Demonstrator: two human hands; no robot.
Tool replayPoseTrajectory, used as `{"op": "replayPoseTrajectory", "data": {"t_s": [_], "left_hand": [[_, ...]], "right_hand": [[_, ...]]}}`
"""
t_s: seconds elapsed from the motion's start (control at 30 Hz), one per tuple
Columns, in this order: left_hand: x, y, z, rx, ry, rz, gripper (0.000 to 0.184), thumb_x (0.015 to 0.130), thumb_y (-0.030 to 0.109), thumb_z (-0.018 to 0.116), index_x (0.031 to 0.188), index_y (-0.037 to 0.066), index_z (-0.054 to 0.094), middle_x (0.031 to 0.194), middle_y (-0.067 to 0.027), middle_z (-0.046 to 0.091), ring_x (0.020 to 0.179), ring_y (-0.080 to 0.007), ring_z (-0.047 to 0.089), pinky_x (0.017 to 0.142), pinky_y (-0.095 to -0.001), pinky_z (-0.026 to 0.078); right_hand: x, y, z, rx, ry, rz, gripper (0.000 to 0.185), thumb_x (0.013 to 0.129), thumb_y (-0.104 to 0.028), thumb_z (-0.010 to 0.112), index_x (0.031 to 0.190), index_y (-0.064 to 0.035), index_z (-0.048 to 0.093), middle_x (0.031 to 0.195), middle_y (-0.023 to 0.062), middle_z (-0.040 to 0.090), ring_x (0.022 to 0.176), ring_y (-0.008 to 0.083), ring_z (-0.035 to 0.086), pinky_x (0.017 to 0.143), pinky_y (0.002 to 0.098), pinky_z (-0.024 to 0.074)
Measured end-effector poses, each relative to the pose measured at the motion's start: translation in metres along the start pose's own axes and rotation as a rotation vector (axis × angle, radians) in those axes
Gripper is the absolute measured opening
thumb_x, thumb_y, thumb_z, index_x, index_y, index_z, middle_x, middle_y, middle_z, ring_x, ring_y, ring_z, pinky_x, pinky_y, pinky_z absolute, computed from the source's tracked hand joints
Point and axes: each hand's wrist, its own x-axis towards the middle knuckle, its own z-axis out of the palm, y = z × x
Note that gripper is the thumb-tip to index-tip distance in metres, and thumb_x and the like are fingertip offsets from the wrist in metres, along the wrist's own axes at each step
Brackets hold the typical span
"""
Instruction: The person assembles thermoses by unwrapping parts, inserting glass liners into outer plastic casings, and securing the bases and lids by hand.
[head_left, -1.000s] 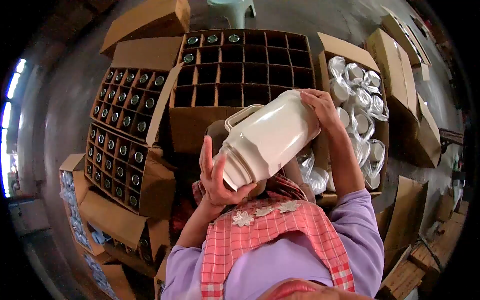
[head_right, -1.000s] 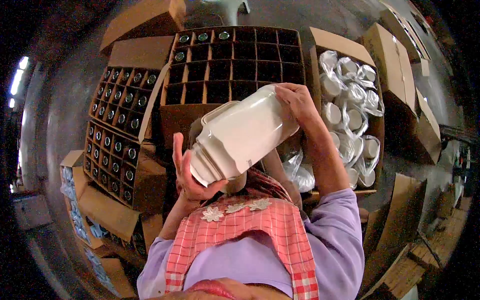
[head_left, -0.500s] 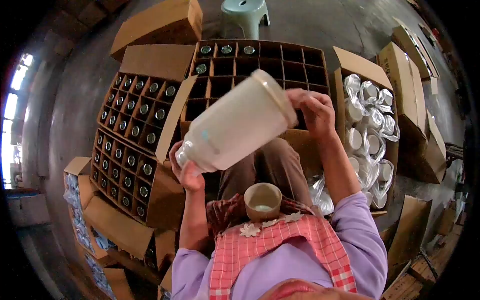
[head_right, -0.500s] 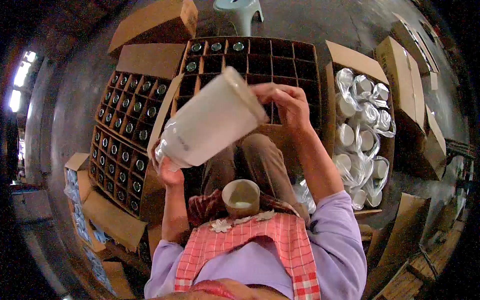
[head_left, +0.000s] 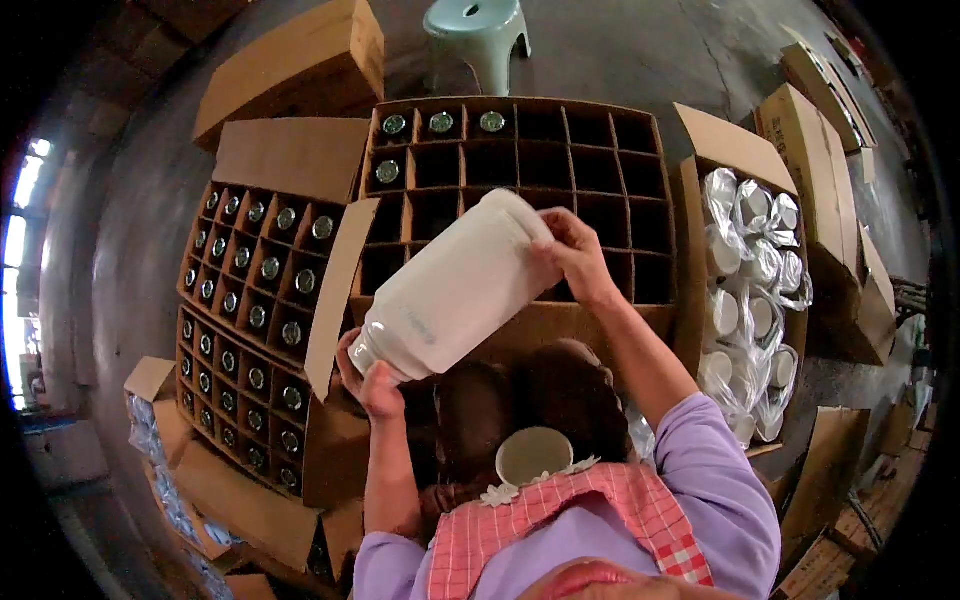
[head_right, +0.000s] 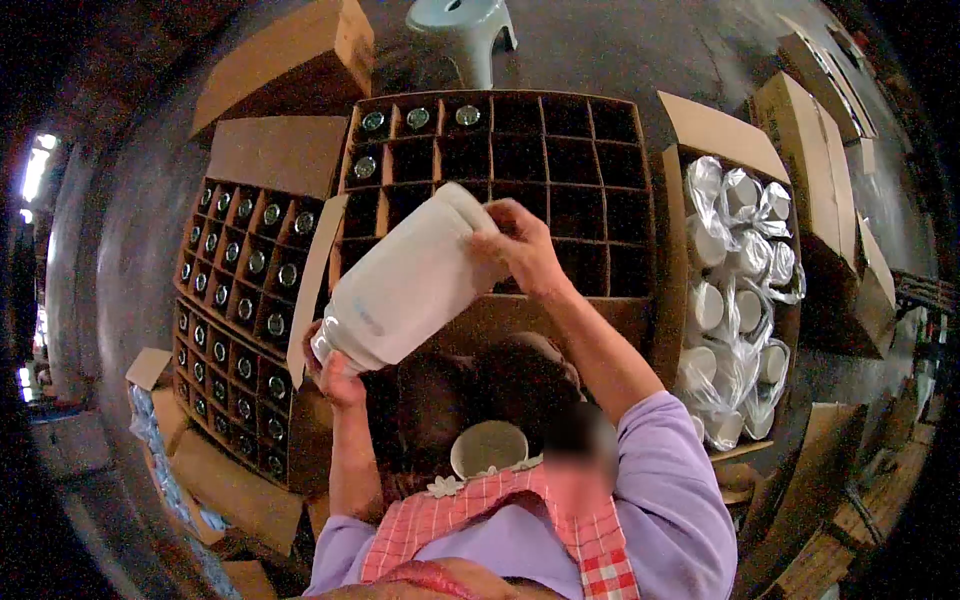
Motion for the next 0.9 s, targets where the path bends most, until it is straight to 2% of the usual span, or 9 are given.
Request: {"op": "replayPoseTrajectory", "data": {"t_s": [0.07, 0.23, 0.3, 0.37, 0.43, 0.57, 0.63, 0.77, 0.9], "left_hand": [[0.005, -0.003, 0.001, -0.130, 0.082, -0.279, 0.050, 0.071, 0.022, 0.062, 0.114, 0.004, 0.044, 0.108, -0.0131, 0.050, 0.099, -0.0273, 0.052, 0.083, -0.0391, 0.045], [0.017, -0.054, -0.037, -0.010, 0.281, -0.284, 0.048, 0.075, 0.018, 0.060, 0.116, 0.003, 0.040, 0.109, -0.0165, 0.050, 0.097, -0.0321, 0.053, 0.079, -0.0436, 0.048], [0.013, -0.074, -0.070, -0.057, 0.350, -0.304, 0.050, 0.077, 0.019, 0.059, 0.118, -0.002, 0.038, 0.111, -0.0193, 0.049, 0.100, -0.0345, 0.052, 0.081, -0.0461, 0.048], [0.004, -0.090, -0.106, 0.182, 0.216, -0.196, 0.050, 0.084, 0.027, 0.048, 0.123, -0.002, 0.039, 0.117, -0.0192, 0.048, 0.105, -0.0336, 0.051, 0.084, -0.0460, 0.047], [-0.003, -0.104, -0.130, 0.230, 0.116, -0.118, 0.049, 0.089, 0.032, 0.039, 0.125, -0.001, 0.041, 0.122, -0.0170, 0.048, 0.108, -0.0325, 0.050, 0.088, -0.0465, 0.044], [0.005, -0.061, -0.076, -0.377, 0.229, -0.319, 0.043, 0.090, 0.024, 0.039, 0.122, -0.005, 0.044, 0.122, -0.0157, 0.047, 0.108, -0.0300, 0.050, 0.086, -0.0450, 0.046], [0.005, -0.056, -0.068, -0.358, 0.267, -0.341, 0.045, 0.091, 0.027, 0.038, 0.123, -0.004, 0.044, 0.122, -0.0155, 0.048, 0.108, -0.0292, 0.050, 0.087, -0.0437, 0.045], [-0.006, -0.052, -0.067, 0.126, 0.284, -0.272, 0.045, 0.091, 0.026, 0.037, 0.124, -0.004, 0.042, 0.118, -0.0178, 0.051, 0.103, -0.0299, 0.054, 0.085, -0.0414, 0.047], [-0.008, -0.038, -0.053, -0.302, 0.377, -0.338, 0.043, 0.091, 0.024, 0.037, 0.123, -0.004, 0.044, 0.118, -0.0174, 0.052, 0.101, -0.0295, 0.055, 0.083, -0.0420, 0.048]], "right_hand": [[0.015, 0.024, -0.004, -0.036, -0.018, -0.052, 0.030, 0.076, -0.015, 0.068, 0.100, -0.0021, 0.055, 0.085, 0.0046, 0.059, 0.077, 0.0114, 0.053, 0.070, 0.0272, 0.0447], [0.059, 0.096, -0.009, -0.360, 0.007, -0.292, 0.023, 0.074, -0.005, 0.065, 0.094, -0.0058, 0.054, 0.101, 0.0096, 0.060, 0.094, 0.0253, 0.057, 0.077, 0.0386, 0.0486], [0.084, 0.131, -0.015, -0.904, -0.230, -0.482, 0.026, 0.072, -0.012, 0.067, 0.095, -0.0094, 0.054, 0.100, 0.0071, 0.060, 0.100, 0.0279, 0.054, 0.082, 0.0407, 0.0459], [0.102, 0.132, -0.007, -0.972, -0.521, -0.637, 0.018, 0.067, -0.020, 0.069, 0.078, -0.0108, 0.059, 0.090, 0.0065, 0.060, 0.096, 0.0288, 0.054, 0.079, 0.0410, 0.0446], [0.135, 0.115, 0.004, -0.907, -0.320, -0.227, 0.015, 0.066, -0.019, 0.070, 0.072, -0.0087, 0.060, 0.088, 0.0082, 0.061, 0.095, 0.0278, 0.054, 0.077, 0.0412, 0.0453], [0.258, 0.117, -0.007, -1.031, 0.121, -0.424, 0.032, 0.072, -0.007, 0.063, 0.103, -0.0102, 0.058, 0.107, 0.0143, 0.057, 0.105, 0.0323, 0.051, 0.084, 0.0388, 0.0449], [0.316, 0.147, -0.012, -1.235, 0.168, -0.470, 0.050, 0.074, -0.004, 0.061, 0.121, -0.0147, 0.049, 0.126, 0.0144, 0.046, 0.114, 0.0316, 0.046, 0.088, 0.0393, 0.0439], [0.352, 0.156, -0.015, -1.458, -0.040, 0.170, 0.055, 0.080, -0.004, 0.056, 0.130, -0.0125, 0.037, 0.129, 0.0148, 0.042, 0.114, 0.0347, 0.044, 0.091, 0.0396, 0.0455], [0.344, 0.150, -0.028, -1.399, 0.046, -0.158, 0.056, 0.071, -0.008, 0.065, 0.124, -0.0110, 0.047, 0.113, 0.0170, 0.054, 0.110, 0.0357, 0.046, 0.089, 0.0422, 0.0447]]}}
